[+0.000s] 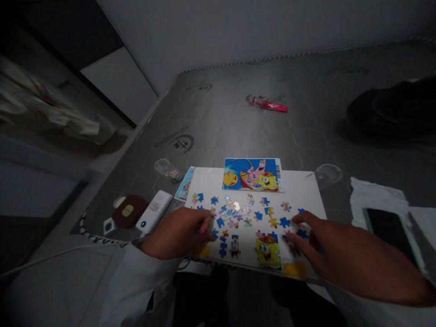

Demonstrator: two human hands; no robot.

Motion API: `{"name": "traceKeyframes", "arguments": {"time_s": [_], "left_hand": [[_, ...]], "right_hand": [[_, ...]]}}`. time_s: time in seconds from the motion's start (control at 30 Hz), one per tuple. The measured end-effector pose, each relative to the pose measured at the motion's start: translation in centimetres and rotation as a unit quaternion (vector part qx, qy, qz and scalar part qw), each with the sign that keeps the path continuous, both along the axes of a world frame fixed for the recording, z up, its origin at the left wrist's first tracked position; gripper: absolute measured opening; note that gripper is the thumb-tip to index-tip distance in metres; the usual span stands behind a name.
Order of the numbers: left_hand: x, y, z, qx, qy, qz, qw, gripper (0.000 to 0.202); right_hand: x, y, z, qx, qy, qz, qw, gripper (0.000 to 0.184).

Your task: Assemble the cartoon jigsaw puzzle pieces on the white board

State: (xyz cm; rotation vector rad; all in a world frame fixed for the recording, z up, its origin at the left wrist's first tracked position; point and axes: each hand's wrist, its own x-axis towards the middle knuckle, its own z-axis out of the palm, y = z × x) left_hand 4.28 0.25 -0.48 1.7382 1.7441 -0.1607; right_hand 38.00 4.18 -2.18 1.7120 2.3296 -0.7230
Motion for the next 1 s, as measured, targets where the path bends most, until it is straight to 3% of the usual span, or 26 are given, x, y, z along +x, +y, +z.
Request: {"name": "traceKeyframes", "arguments": {"time_s": [0.2,0.47,0.6,0.8,1.0], "left_hand": [[0.1,0.2,-0.5,-0.003,0.01,0.002,1.0,0.022],[1.0,0.3,0.7,0.02,0.025,-0.002,1.0,0.023],[1.9,0.7,0.5,0.056,0.051,0.021,0.997,0.024],[2.1,0.4,0.3,0.011,0.057,0.008,0.998,0.024],[2.8,0.7,0.4,0.097,0.058,0.015,0.993,0.024]], "right_hand": [[-0.5,-0.1,0.7,-0.003,-0.02,-0.016,1.0,0.057],[-1.0,-0.4,1.5,0.0,-0.017,-0.022,1.0,0.052],[-0.9,-0.7,1.6,0.011,-0.022,-0.025,0.999,0.051],[-1.1,-0.9,1.9,0.009,-0.024,-0.028,0.999,0.052],[-1.1,-1.0,2.2,0.006,-0.043,-0.033,0.999,0.051]]}}
